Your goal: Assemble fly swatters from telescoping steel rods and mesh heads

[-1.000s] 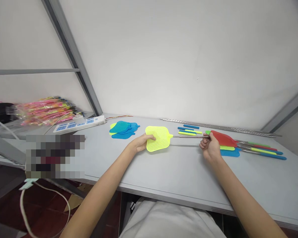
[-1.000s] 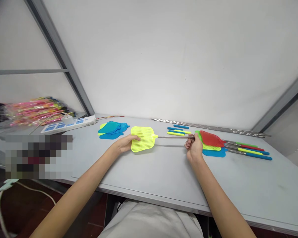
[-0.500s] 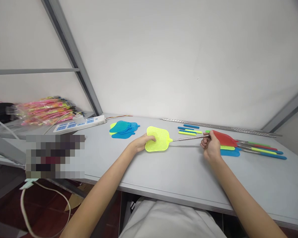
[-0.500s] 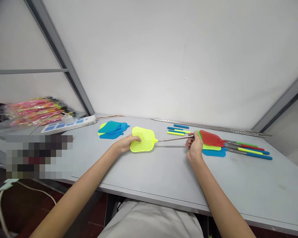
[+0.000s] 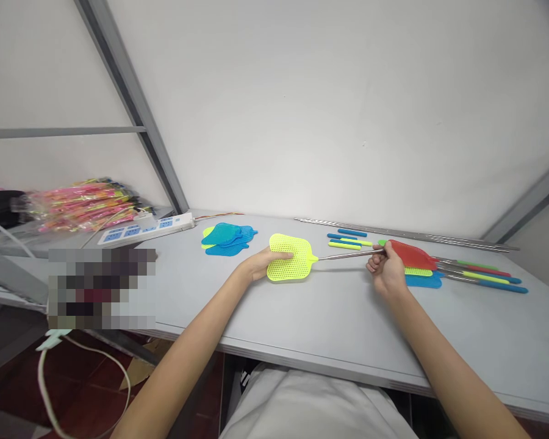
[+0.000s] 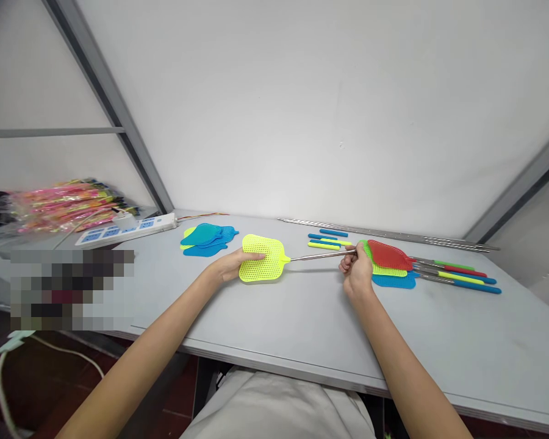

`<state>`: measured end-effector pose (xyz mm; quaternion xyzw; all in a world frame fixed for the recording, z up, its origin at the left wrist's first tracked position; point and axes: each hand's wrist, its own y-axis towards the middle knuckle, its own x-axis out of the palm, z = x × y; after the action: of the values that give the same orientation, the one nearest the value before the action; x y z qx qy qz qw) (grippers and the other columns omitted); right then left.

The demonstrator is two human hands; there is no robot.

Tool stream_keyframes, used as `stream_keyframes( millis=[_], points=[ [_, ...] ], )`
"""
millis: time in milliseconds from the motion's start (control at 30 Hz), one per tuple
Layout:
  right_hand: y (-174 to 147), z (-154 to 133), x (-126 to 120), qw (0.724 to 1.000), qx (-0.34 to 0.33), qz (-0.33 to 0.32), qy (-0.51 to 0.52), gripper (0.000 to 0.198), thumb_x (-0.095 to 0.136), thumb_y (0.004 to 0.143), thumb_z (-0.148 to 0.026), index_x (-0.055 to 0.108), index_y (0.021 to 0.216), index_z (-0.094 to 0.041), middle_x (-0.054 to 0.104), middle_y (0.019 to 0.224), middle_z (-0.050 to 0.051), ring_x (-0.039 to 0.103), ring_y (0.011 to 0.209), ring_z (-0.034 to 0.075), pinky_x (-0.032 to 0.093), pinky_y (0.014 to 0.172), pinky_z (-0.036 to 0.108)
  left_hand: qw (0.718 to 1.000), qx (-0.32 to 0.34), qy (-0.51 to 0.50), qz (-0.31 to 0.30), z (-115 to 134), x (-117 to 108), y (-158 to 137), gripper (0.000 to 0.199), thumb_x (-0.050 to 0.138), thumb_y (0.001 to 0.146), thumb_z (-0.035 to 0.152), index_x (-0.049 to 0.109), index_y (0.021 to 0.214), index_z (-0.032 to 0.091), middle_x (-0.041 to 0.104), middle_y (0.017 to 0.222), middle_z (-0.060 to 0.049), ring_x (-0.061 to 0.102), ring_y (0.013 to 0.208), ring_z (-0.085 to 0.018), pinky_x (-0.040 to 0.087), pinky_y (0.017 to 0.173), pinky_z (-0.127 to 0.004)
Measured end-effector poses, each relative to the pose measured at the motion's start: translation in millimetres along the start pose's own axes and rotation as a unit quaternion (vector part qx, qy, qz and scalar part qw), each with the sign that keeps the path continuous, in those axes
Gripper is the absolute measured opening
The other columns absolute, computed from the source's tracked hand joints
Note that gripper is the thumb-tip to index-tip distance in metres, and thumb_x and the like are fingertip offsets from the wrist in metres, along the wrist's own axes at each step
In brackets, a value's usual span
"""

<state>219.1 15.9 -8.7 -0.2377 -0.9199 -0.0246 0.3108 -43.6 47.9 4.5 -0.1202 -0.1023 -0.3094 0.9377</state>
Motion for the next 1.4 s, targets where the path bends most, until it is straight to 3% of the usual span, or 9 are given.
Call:
stream_keyframes(
  millis=[333,600,767,1000,1200,1400],
  points=[
    [-0.2,0.0,0.3,0.999,0.025,-0.018,0.029,0.030,0.043,0.079,-0.036,0.049,0.057,-0.015,0.031,0.032,-0.008,0.026,0.029,0.005,0.022,0.030,0.017,1.000,-0.005,-0.016,-0.008,-1.9,4.9,-1.2,0.033,0.061,0.069,0.024,0.055,0.100,0.013,0.059,0.101,-0.014,0.058,0.086,-0.023,0.046,0.075,-0.036],
    [2.0,1.7,-1.0,0.999,0.013,-0.011,0.052,0.036,0.040,0.080,-0.043,0.052,0.061,-0.015,0.031,0.036,-0.008,0.028,0.032,0.005,0.025,0.031,0.016,0.999,0.020,-0.036,0.010,-3.4,6.2,0.8,0.035,0.061,0.070,0.026,0.055,0.101,0.012,0.056,0.105,-0.014,0.057,0.089,-0.023,0.046,0.078,-0.033],
    [3.3,2.2,-0.7,0.997,0.017,-0.012,0.074,0.037,0.036,0.083,-0.041,0.053,0.063,-0.014,0.037,0.043,-0.005,0.039,0.038,0.006,0.034,0.036,0.017,0.999,0.017,-0.048,0.012,-4.4,7.6,1.2,0.035,0.060,0.070,0.025,0.054,0.101,0.012,0.058,0.103,-0.013,0.057,0.089,-0.022,0.045,0.080,-0.033],
    [4.6,0.4,2.4,0.988,0.052,-0.033,0.142,0.038,0.025,0.085,-0.043,0.048,0.066,-0.018,0.049,0.058,-0.001,0.054,0.058,0.012,0.047,0.056,0.029,0.998,0.003,-0.058,0.003,-9.3,12.7,4.0,0.032,0.060,0.070,0.025,0.054,0.099,0.011,0.058,0.102,-0.014,0.058,0.088,-0.022,0.044,0.082,-0.036],
    [11.6,-2.6,-2.2,0.977,0.029,-0.015,0.210,0.038,0.019,0.088,-0.037,0.044,0.066,-0.019,0.038,0.050,-0.006,0.044,0.044,0.006,0.044,0.051,0.023,0.995,0.024,-0.092,0.036,-19.7,29.3,8.5,0.032,0.060,0.070,0.025,0.054,0.099,0.012,0.059,0.101,-0.013,0.058,0.088,-0.023,0.044,0.082,-0.036],
    [17.7,-7.7,-13.0,0.974,0.029,-0.005,0.226,0.040,0.017,0.089,-0.029,0.034,0.055,-0.018,0.029,0.043,-0.007,0.034,0.035,0.006,0.034,0.039,0.019,0.994,0.025,-0.106,0.017,-31.3,50.2,7.2,0.036,0.062,0.068,0.022,0.054,0.102,0.012,0.058,0.104,-0.014,0.057,0.091,-0.023,0.042,0.085,-0.036]
  ],
)
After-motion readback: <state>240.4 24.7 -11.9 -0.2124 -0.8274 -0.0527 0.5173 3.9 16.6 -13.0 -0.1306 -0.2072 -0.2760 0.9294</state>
